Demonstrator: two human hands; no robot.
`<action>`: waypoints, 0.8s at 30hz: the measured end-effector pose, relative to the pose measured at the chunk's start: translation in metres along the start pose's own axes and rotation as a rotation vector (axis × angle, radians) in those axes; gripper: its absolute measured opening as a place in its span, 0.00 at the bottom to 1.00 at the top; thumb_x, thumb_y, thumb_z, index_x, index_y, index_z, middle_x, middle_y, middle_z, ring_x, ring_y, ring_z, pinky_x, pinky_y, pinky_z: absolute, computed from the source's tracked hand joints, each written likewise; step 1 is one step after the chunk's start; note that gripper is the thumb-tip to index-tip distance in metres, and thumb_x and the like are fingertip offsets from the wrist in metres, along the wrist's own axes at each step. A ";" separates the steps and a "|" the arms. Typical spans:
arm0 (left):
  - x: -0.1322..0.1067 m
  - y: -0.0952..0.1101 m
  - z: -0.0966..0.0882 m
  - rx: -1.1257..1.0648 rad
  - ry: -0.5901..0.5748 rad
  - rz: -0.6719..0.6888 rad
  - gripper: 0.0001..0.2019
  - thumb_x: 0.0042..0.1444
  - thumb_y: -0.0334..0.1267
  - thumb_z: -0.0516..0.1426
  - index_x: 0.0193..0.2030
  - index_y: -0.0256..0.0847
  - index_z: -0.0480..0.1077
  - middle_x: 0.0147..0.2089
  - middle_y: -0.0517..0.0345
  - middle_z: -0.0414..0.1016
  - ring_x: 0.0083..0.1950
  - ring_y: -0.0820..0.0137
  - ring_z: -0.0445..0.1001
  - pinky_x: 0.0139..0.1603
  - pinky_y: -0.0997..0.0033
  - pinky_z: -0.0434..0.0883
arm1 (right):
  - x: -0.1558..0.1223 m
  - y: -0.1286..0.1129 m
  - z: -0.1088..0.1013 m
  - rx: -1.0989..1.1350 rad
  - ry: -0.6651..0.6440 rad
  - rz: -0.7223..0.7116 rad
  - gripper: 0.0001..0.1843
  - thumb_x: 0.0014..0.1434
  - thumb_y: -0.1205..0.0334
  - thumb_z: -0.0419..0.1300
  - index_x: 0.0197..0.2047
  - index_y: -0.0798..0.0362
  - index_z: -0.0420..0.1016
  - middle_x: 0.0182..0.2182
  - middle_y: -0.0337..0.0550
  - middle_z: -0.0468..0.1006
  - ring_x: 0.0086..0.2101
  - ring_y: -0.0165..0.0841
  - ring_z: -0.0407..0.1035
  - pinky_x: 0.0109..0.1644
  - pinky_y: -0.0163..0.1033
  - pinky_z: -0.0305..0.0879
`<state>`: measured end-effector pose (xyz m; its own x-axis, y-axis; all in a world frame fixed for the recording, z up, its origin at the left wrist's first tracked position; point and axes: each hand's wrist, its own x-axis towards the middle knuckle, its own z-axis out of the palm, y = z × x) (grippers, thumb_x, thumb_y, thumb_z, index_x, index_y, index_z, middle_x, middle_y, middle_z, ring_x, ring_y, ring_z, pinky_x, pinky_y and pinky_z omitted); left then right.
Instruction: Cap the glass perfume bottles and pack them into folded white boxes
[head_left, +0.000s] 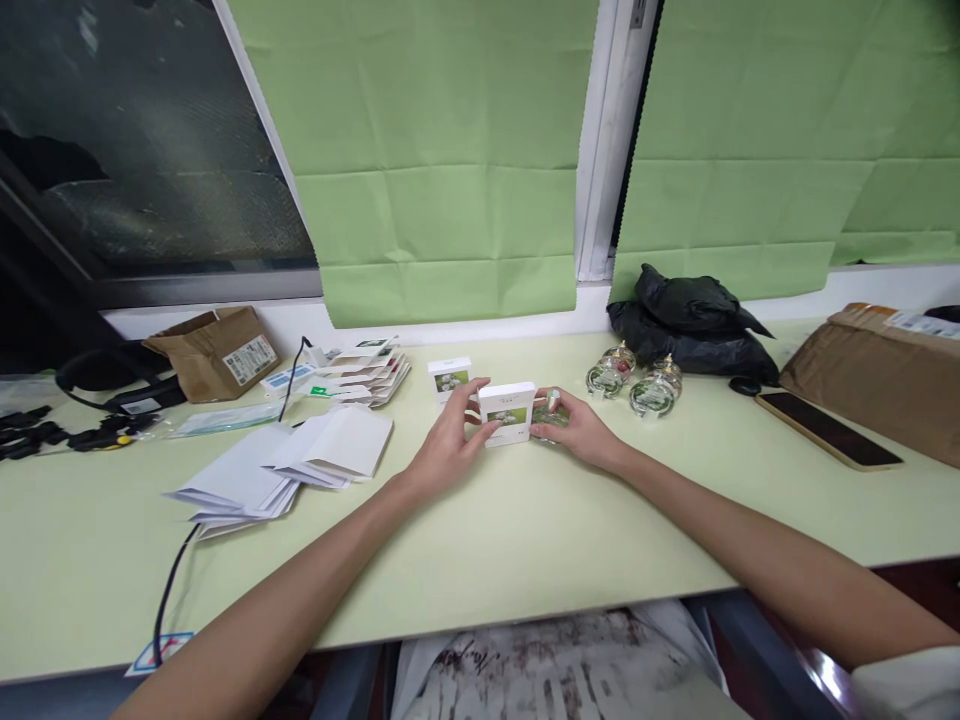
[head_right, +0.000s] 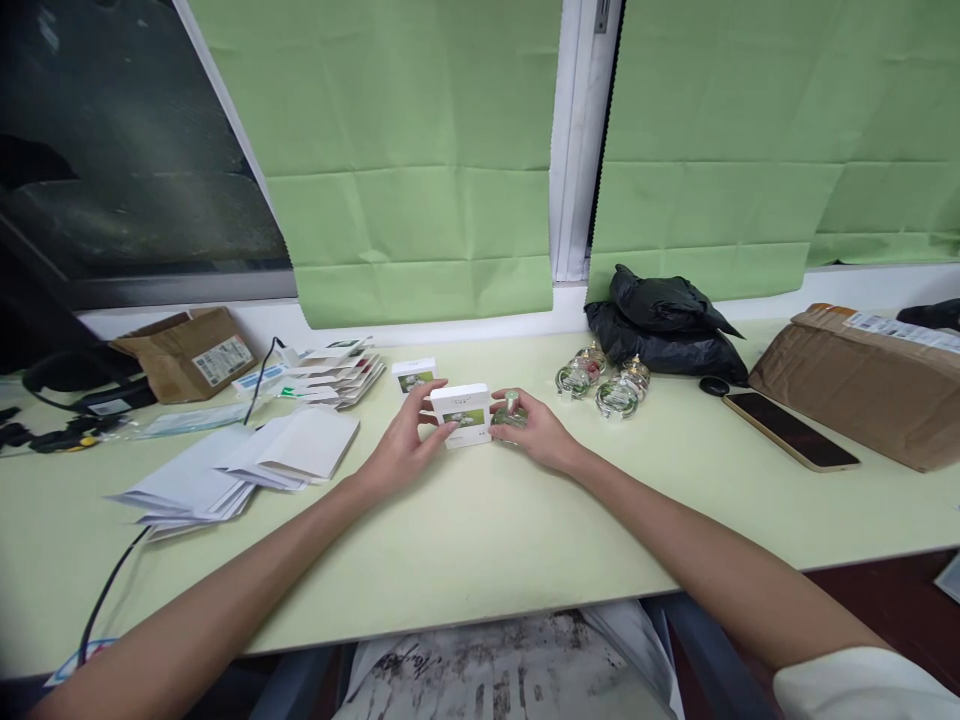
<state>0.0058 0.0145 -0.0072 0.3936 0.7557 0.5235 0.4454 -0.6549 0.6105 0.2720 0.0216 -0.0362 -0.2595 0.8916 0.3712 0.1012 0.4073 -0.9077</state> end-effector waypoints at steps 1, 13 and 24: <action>-0.001 0.001 -0.001 0.006 0.005 0.003 0.29 0.70 0.45 0.59 0.73 0.53 0.53 0.65 0.48 0.68 0.52 0.64 0.76 0.52 0.60 0.78 | 0.000 0.000 -0.001 -0.014 0.001 -0.002 0.29 0.55 0.52 0.74 0.57 0.48 0.74 0.52 0.48 0.80 0.53 0.43 0.74 0.62 0.54 0.68; -0.002 0.000 -0.009 0.007 0.097 0.239 0.24 0.68 0.40 0.60 0.67 0.49 0.59 0.69 0.44 0.59 0.69 0.58 0.65 0.58 0.54 0.81 | -0.010 -0.019 0.000 -0.277 0.161 -0.158 0.35 0.61 0.50 0.70 0.67 0.42 0.62 0.63 0.48 0.69 0.59 0.43 0.68 0.66 0.54 0.67; -0.008 0.006 -0.007 -0.068 0.042 0.266 0.21 0.70 0.38 0.59 0.66 0.50 0.60 0.66 0.45 0.67 0.67 0.59 0.70 0.57 0.54 0.80 | -0.028 -0.059 0.011 -0.692 0.157 -0.557 0.30 0.71 0.59 0.58 0.73 0.40 0.58 0.66 0.47 0.70 0.66 0.48 0.61 0.71 0.61 0.59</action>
<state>0.0001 0.0042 -0.0037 0.4552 0.5580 0.6939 0.2751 -0.8293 0.4865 0.2628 -0.0295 0.0053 -0.3148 0.5256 0.7903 0.5684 0.7712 -0.2865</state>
